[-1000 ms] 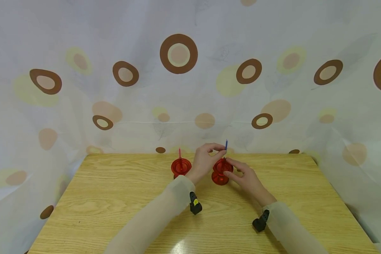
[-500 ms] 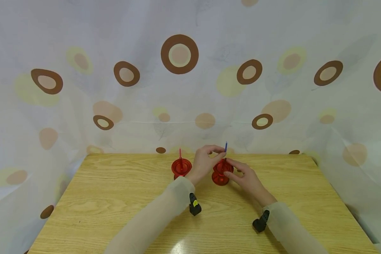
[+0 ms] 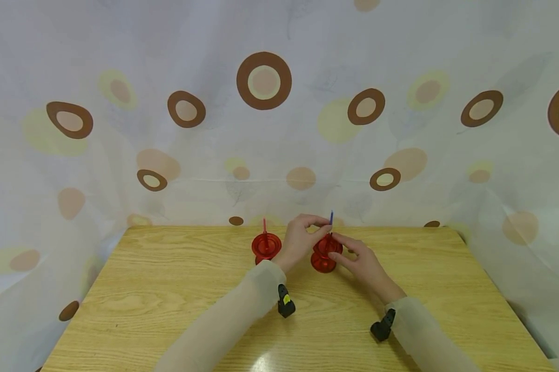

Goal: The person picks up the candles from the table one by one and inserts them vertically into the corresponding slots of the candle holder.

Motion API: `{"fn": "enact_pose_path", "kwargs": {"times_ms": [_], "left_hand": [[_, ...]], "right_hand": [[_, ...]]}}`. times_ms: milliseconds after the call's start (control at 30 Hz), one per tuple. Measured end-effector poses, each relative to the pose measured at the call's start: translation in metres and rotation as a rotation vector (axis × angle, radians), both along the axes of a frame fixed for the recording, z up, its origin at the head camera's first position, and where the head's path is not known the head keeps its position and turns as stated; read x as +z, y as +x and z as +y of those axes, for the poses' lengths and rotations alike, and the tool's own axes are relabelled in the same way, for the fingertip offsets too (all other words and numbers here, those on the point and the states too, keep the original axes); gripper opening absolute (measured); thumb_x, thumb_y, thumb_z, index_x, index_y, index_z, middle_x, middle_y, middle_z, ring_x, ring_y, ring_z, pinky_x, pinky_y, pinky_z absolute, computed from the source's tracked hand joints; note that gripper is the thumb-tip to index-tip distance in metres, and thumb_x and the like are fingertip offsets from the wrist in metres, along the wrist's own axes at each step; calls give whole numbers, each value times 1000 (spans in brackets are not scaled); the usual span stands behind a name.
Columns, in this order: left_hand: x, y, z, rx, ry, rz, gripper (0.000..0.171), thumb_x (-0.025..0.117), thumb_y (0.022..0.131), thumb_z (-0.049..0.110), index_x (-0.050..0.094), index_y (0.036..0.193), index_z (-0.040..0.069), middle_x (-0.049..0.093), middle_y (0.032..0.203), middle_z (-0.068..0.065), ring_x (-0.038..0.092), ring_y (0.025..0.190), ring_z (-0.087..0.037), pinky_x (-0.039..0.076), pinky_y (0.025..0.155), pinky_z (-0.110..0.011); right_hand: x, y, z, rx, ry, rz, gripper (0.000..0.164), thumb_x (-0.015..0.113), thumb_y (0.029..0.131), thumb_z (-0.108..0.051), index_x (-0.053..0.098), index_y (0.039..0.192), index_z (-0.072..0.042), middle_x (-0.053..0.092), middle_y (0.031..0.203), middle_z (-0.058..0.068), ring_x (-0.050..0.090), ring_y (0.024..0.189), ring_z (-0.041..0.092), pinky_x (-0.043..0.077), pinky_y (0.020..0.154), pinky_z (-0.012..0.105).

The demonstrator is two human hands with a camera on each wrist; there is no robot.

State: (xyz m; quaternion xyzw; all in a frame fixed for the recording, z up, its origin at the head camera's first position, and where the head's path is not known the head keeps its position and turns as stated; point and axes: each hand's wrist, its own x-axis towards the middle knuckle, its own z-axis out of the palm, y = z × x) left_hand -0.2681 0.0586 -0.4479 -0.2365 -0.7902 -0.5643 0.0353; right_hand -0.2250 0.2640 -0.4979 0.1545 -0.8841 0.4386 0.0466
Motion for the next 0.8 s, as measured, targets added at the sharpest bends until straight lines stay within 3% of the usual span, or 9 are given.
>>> {"fn": "enact_pose_path", "kwargs": {"times_ms": [167, 533, 800], "left_hand": [[-1, 0, 0, -8, 4, -11, 19, 75, 99, 24, 82, 111, 11, 76, 112, -1, 62, 115, -20, 50, 105, -49], [-1, 0, -1, -18, -22, -18, 20, 74, 100, 26, 82, 112, 14, 75, 112, 3, 61, 114, -16, 51, 102, -39], [-1, -1, -1, -21, -64, 51, 18, 73, 100, 22, 82, 113, 13, 76, 111, 1, 62, 113, -18, 52, 101, -37]], "right_hand": [[-1, 0, 1, -3, -5, 0, 58, 72, 100, -21, 53, 152, -5, 54, 153, 18, 48, 141, 43, 44, 108, 64], [-3, 0, 1, -1, -15, -6, 58, 72, 101, -23, 52, 154, -8, 53, 154, 16, 48, 142, 42, 43, 109, 64], [-4, 0, 1, 3, -22, 4, 57, 71, 101, -22, 53, 153, -7, 54, 153, 16, 48, 142, 41, 43, 108, 64]]}}
